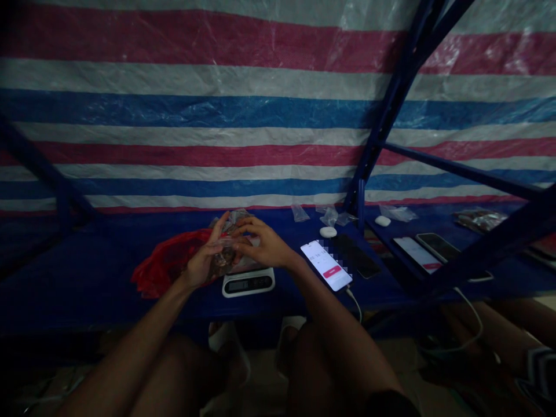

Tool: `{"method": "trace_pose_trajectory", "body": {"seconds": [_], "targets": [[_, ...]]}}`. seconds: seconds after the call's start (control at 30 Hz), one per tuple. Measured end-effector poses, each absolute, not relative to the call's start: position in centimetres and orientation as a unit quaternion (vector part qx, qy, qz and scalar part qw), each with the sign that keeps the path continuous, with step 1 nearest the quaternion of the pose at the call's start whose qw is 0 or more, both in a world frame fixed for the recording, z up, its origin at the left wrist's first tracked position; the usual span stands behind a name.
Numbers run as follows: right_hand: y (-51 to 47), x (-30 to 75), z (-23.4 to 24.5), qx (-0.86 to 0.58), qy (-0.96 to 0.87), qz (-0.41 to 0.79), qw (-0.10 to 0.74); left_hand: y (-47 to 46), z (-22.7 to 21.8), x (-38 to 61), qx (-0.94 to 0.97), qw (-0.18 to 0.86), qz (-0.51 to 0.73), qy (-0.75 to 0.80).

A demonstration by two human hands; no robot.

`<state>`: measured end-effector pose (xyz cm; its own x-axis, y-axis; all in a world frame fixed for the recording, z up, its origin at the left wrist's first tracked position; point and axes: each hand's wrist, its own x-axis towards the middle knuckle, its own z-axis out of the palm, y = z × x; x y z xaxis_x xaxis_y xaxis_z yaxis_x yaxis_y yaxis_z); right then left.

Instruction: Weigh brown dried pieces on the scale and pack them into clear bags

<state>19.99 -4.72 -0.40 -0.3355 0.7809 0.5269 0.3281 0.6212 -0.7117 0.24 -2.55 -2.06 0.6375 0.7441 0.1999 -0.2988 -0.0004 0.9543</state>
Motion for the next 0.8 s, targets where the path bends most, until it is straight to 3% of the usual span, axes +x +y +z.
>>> {"method": "trace_pose_trajectory", "body": {"seconds": [0.13, 0.27, 0.8], "targets": [[-4.4, 19.7, -0.7, -0.352, -0.757, 0.300, 0.462, -2.2, -2.5, -0.4, 0.608, 0.669, 0.377, 0.201], [-4.2, 19.9, -0.6, -0.361, -0.727, 0.322, 0.487, -1.3, -2.9, -0.9, 0.644, 0.573, 0.433, 0.262], [-3.5, 19.7, -1.0, -0.380, -0.711, 0.225, 0.547, -1.5, -1.7, -0.5, 0.628, 0.392, 0.595, 0.314]]}}
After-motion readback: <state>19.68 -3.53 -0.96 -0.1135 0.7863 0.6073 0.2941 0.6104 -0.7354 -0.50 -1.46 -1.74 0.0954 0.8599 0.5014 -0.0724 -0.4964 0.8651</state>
